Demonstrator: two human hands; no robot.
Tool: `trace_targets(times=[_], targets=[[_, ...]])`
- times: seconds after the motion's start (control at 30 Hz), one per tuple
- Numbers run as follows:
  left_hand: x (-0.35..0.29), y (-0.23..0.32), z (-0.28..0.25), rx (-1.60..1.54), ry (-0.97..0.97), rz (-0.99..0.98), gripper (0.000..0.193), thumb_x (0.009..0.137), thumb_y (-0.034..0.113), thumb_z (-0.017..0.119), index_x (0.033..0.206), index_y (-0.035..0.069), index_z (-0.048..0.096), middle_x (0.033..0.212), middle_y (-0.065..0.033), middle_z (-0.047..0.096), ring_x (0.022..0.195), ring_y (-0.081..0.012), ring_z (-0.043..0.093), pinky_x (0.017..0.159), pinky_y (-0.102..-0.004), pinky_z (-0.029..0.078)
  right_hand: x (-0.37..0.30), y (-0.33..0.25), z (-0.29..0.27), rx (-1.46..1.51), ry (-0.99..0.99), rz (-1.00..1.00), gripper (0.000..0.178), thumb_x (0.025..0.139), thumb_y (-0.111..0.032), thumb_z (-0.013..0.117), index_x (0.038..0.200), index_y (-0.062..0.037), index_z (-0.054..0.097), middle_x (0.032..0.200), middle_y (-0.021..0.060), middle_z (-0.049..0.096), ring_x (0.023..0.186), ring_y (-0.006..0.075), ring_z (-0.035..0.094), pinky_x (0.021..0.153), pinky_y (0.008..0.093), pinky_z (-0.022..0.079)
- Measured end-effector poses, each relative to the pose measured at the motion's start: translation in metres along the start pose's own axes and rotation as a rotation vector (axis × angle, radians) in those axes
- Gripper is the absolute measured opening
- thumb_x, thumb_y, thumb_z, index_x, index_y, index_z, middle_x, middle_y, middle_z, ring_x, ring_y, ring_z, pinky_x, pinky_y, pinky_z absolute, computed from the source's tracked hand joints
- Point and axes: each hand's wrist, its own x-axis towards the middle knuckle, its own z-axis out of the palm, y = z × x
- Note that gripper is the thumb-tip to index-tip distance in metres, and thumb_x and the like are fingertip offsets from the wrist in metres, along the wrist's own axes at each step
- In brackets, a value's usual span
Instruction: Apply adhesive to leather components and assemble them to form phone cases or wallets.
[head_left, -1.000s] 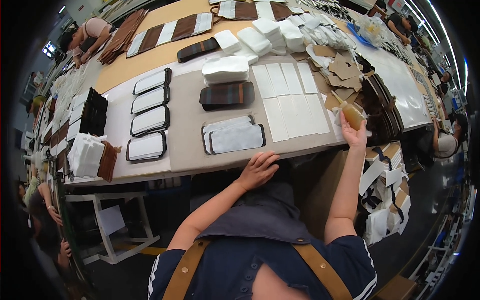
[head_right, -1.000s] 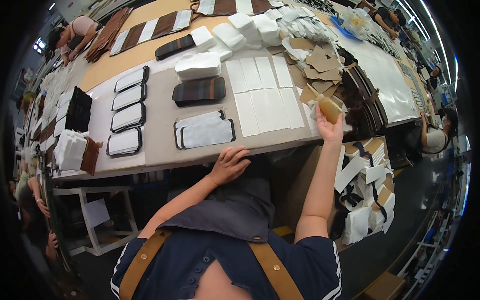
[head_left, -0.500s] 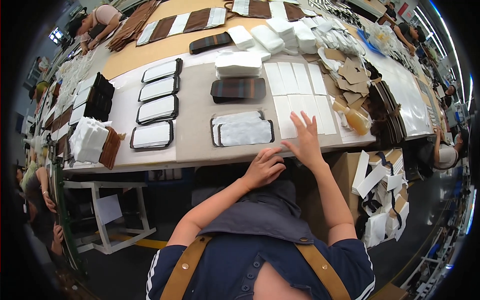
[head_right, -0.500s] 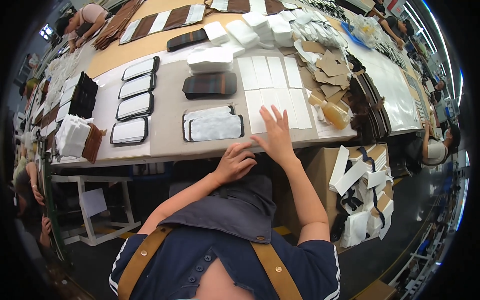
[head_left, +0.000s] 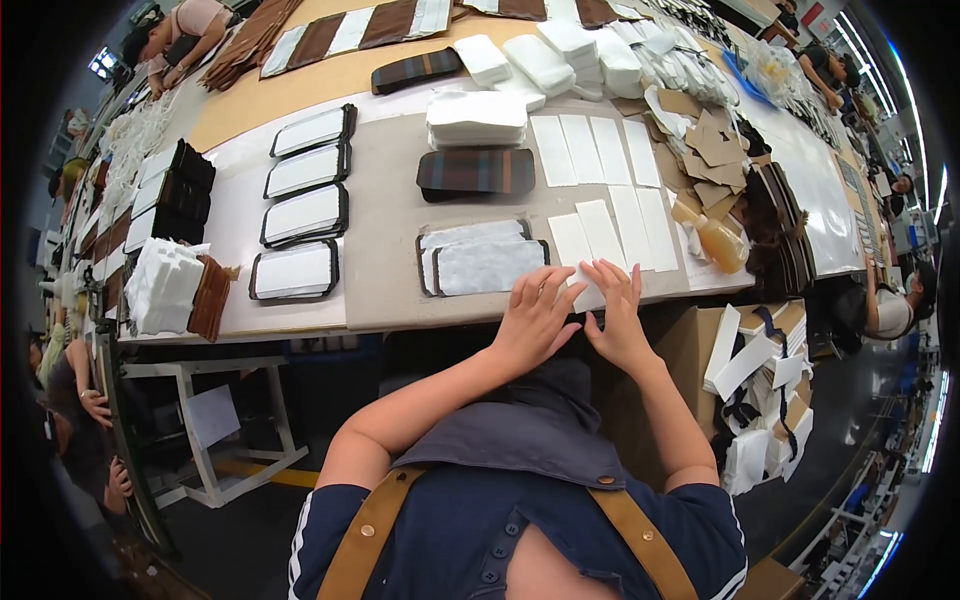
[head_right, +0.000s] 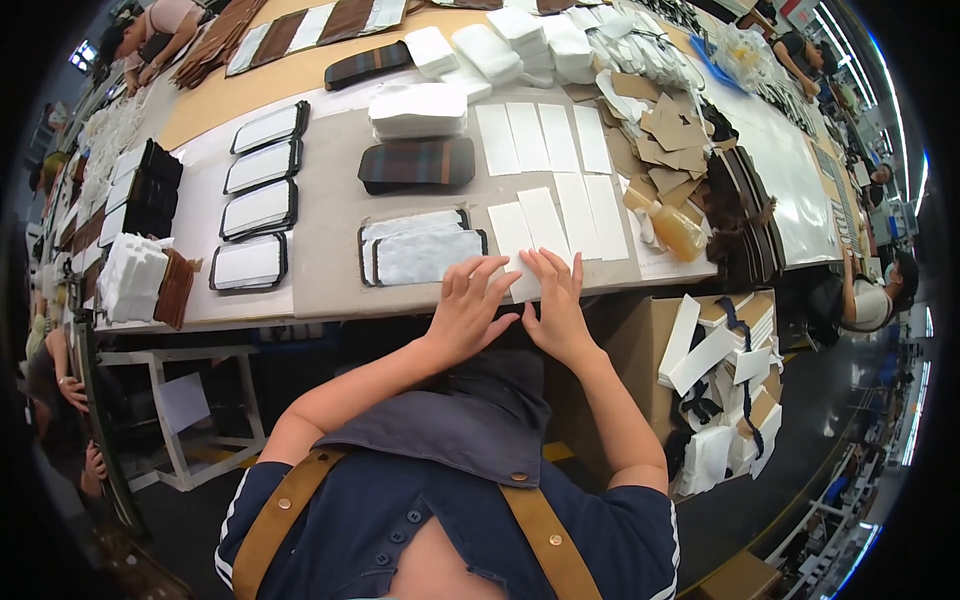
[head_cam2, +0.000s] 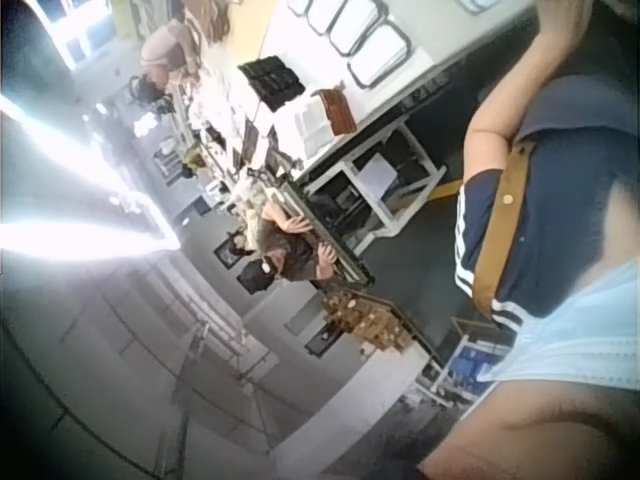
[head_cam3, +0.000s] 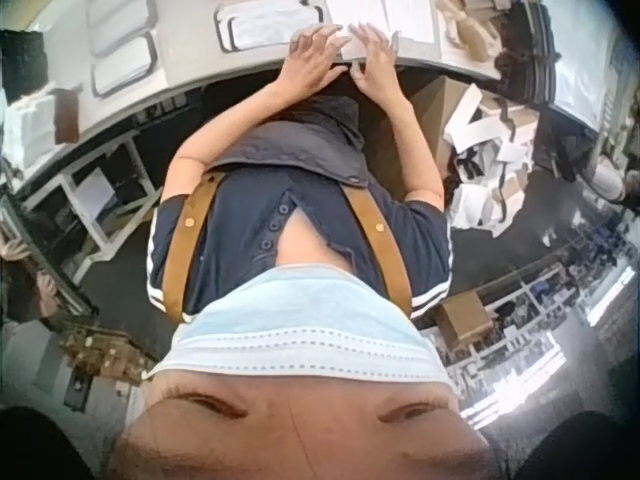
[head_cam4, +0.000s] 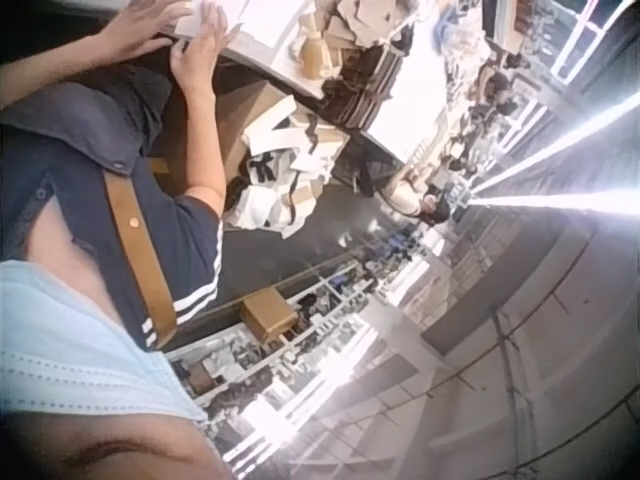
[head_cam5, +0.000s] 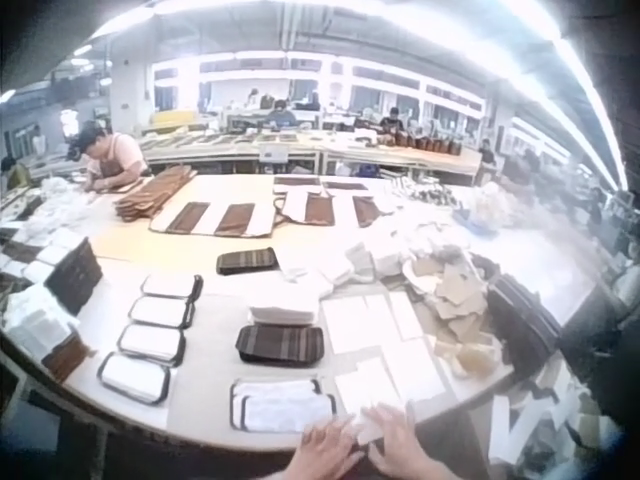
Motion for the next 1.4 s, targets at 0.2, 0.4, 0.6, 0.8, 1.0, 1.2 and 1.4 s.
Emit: trace_targets(times=[0.2,0.4,0.6,0.8,1.0,1.2,1.4], targets=[[0.021,-0.001,0.020,0.144,-0.130,0.011,0.060,0.073,0.026,0.083,0.125,0.012,0.057,0.132,-0.0084,0.050,0.133,-0.0292,0.039,0.113,-0.0475,0.026,0.006,0.014,-0.021,0.125,0.051,0.062,0.086,0.071,0.012,0.050,0.153,-0.0013,0.027,0.145,0.0100,0.053,0.142,0.0297,0.038,0.124,0.0578,0.004],[0.040,-0.004,0.007,0.008,-0.063,0.009,0.035,0.072,0.020,0.082,0.102,0.016,0.064,0.107,-0.0005,0.061,0.119,-0.0259,0.051,0.113,-0.0487,0.026,0.014,0.028,-0.016,-0.052,0.051,0.147,0.083,0.073,0.016,0.046,0.152,0.0045,0.026,0.125,0.0104,0.065,0.131,0.0302,0.047,0.123,0.0598,0.004],[0.075,-0.027,-0.018,-0.078,0.025,-0.015,0.026,0.073,0.011,0.079,0.093,0.018,0.066,0.094,0.0017,0.064,0.106,-0.0235,0.058,0.111,-0.0489,0.027,0.018,0.035,-0.015,-0.033,0.075,0.158,0.081,0.075,0.015,0.046,0.153,0.0055,0.025,0.119,0.0088,0.066,0.126,0.0293,0.049,0.122,0.0607,0.004],[0.079,-0.061,-0.101,-0.823,0.619,-0.489,0.009,0.092,0.007,0.071,0.095,0.007,0.063,0.092,0.0004,0.063,0.093,-0.0118,0.057,0.092,-0.0277,0.042,0.031,0.029,-0.021,-0.064,0.082,0.168,0.070,0.082,0.008,0.056,0.149,-0.0014,0.038,0.118,0.0069,0.066,0.124,0.0270,0.049,0.122,0.0568,0.012],[0.040,-0.075,-0.088,-0.966,0.572,-0.587,0.012,0.095,0.008,0.069,0.099,0.004,0.059,0.094,-0.0004,0.061,0.091,-0.0076,0.054,0.085,-0.0241,0.043,0.090,-0.044,-0.018,0.065,0.355,-0.153,0.066,0.078,-0.022,0.083,0.136,-0.0059,0.057,0.122,0.0054,0.062,0.120,0.0260,0.051,0.119,0.0524,0.018],[0.027,-0.078,-0.090,-1.152,0.626,-0.702,0.012,0.096,0.009,0.068,0.099,0.004,0.058,0.094,-0.0002,0.061,0.091,-0.0065,0.053,0.083,-0.0230,0.043,0.114,-0.059,0.006,-0.064,0.277,-0.273,0.071,0.074,-0.028,0.086,0.136,-0.0083,0.058,0.124,0.0055,0.062,0.120,0.0266,0.052,0.119,0.0531,0.019],[-0.003,-0.093,-0.106,-0.739,0.525,-0.630,0.027,0.094,0.019,0.071,0.114,0.004,0.060,0.112,-0.0047,0.061,0.107,-0.0165,0.054,0.099,-0.0353,0.040,0.125,-0.059,0.003,-0.044,0.167,-0.285,0.061,0.075,-0.020,0.083,0.130,-0.0101,0.061,0.123,0.0051,0.062,0.119,0.0270,0.054,0.121,0.0542,0.017]])
